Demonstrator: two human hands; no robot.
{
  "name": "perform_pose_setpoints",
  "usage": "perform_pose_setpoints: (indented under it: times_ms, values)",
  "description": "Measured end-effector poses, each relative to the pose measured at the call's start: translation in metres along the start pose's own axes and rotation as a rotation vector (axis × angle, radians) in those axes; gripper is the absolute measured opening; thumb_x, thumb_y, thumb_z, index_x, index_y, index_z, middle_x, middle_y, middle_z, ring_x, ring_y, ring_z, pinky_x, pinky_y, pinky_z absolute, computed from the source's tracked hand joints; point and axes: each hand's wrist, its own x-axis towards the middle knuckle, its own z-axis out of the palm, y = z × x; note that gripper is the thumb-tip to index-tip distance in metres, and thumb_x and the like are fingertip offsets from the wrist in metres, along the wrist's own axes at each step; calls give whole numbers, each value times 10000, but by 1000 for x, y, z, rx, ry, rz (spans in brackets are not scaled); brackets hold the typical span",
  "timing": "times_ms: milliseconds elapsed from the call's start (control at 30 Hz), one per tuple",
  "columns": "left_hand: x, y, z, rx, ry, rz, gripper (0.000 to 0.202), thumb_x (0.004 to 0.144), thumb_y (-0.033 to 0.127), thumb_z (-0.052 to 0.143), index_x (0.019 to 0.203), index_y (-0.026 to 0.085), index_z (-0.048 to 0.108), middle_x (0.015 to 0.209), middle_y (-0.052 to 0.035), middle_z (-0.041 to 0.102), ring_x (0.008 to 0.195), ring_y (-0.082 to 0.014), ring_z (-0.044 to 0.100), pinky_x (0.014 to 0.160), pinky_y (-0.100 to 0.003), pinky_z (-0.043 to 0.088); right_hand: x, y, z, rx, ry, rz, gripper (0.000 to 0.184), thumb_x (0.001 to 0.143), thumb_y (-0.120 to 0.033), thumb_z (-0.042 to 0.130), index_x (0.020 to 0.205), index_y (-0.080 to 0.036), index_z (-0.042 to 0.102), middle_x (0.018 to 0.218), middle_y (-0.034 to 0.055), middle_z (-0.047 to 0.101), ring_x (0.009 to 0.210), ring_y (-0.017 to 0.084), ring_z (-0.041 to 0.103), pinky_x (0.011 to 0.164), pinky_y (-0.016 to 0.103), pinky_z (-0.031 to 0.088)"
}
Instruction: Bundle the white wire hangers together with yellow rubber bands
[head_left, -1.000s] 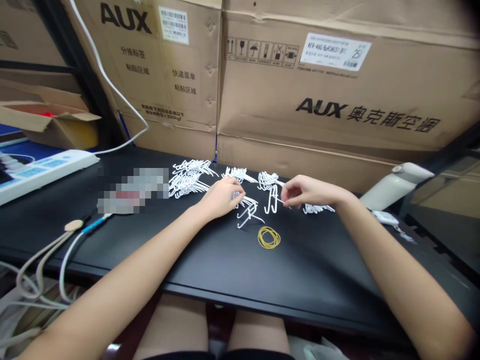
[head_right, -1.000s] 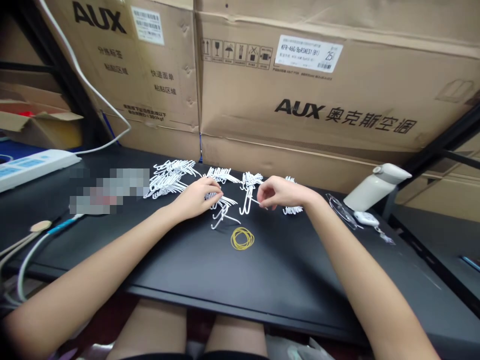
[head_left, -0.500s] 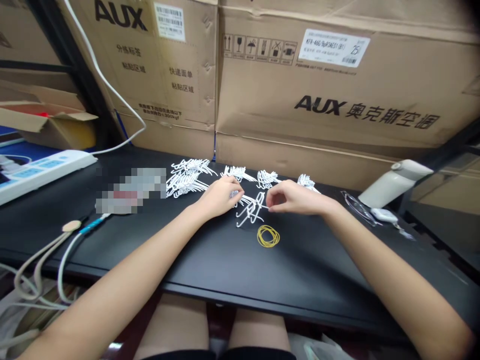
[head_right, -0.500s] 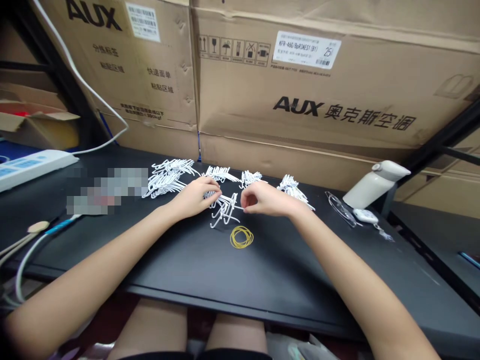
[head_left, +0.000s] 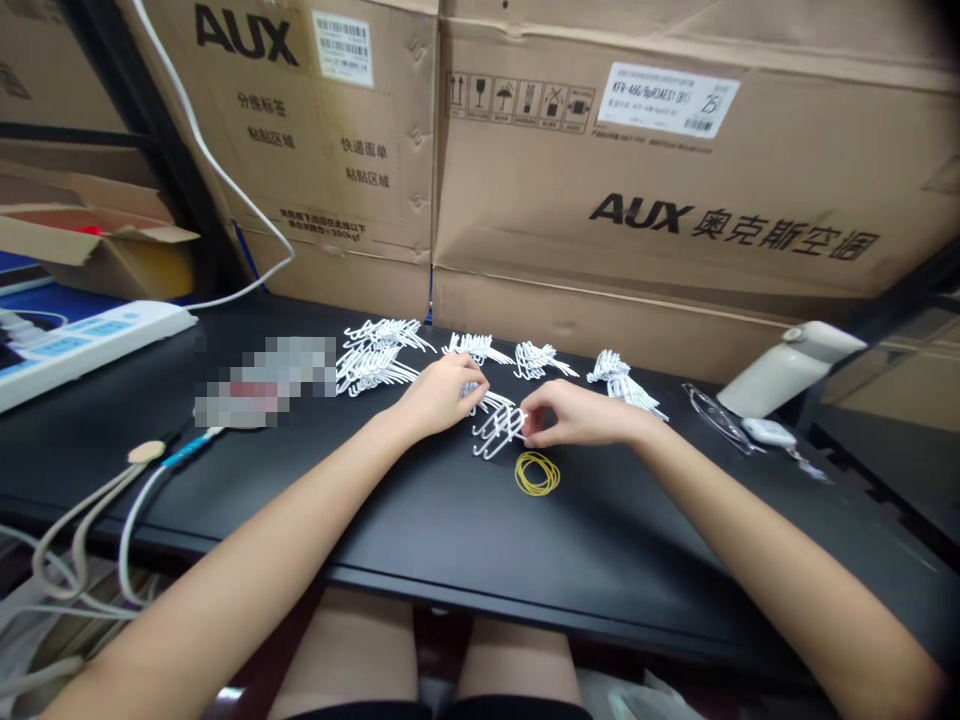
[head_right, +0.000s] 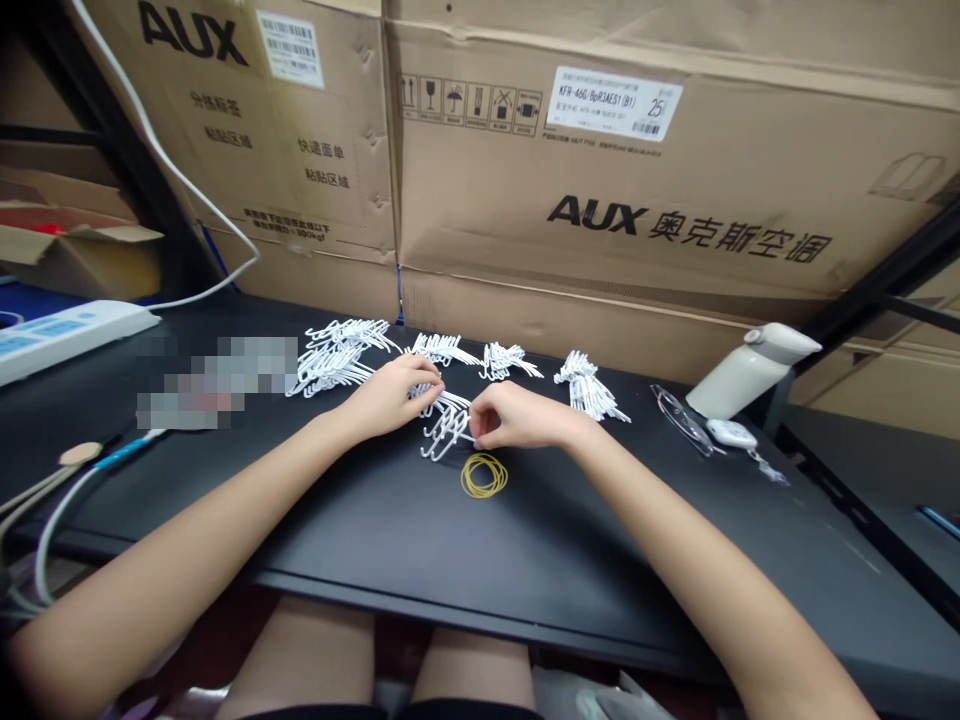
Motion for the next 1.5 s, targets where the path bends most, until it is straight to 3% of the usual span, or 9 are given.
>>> perform_pose_setpoints:
  times_ms: [267,533,667,767,867,1033,1167,1267,1500]
  values:
    - [0,2,-1,0,-4,-4,253,874,263,465,853,165,697,923,-82,628,914,-214,566,847,-350,464,2,-1,5,16,18,-18,122,737,-257,634,681,-149,626,707,24,671,680,147,614,637,247,465]
    - [0,4,-2,-17,5,-7,250,876,271,465,920,170,690,927,-83,625,919,-211,571,863,-349,462,-1,12,-9,224,-51,18,248,712,-380,673,741,-137,631,684,26,649,608,128,588,540,229,470]
    - [0,4,0,-52,8,-14,241,875,264,465,925,167,680,927,-83,623,928,-214,569,868,-357,461,11,32,1,263,240,68,186,751,-310,610,819,-137,625,654,12,610,554,115,554,468,216,447]
    - [0,3,1,-71,17,-3,232,872,255,466,905,163,676,916,-85,623,928,-215,569,867,-361,460,22,39,16,148,475,60,221,781,-292,587,919,-135,655,791,47,661,597,118,565,553,246,468]
    - [0,3,3,-86,20,17,220,870,246,466,893,172,672,912,-81,623,920,-213,569,855,-358,463,28,40,28,52,537,30,211,801,-267,576,937,-141,677,900,67,681,657,126,572,659,275,470]
    - [0,4,4,-85,19,36,230,880,253,454,885,161,665,923,-87,622,926,-214,562,851,-356,461,31,41,35,-2,520,-23,182,811,-249,563,851,-127,692,814,67,671,649,130,558,664,277,458]
    - [0,3,5,-88,13,46,238,886,282,459,896,157,662,908,-88,620,917,-209,562,852,-346,455,31,48,29,140,398,56,217,798,-299,563,850,-121,676,678,36,636,562,120,537,531,245,457]
    - [0,1,5,-95,6,55,234,887,290,464,874,167,662,906,-79,616,917,-206,561,853,-342,452,27,51,19,222,295,123,245,784,-322,559,858,-111,659,619,15,587,518,111,521,454,225,456]
    - [1,0,5,-67,7,47,228,882,276,470,868,158,665,907,-86,617,915,-209,562,863,-354,450,0,54,-19,105,53,314,64,685,-199,612,684,-136,602,621,29,617,581,141,605,510,240,521]
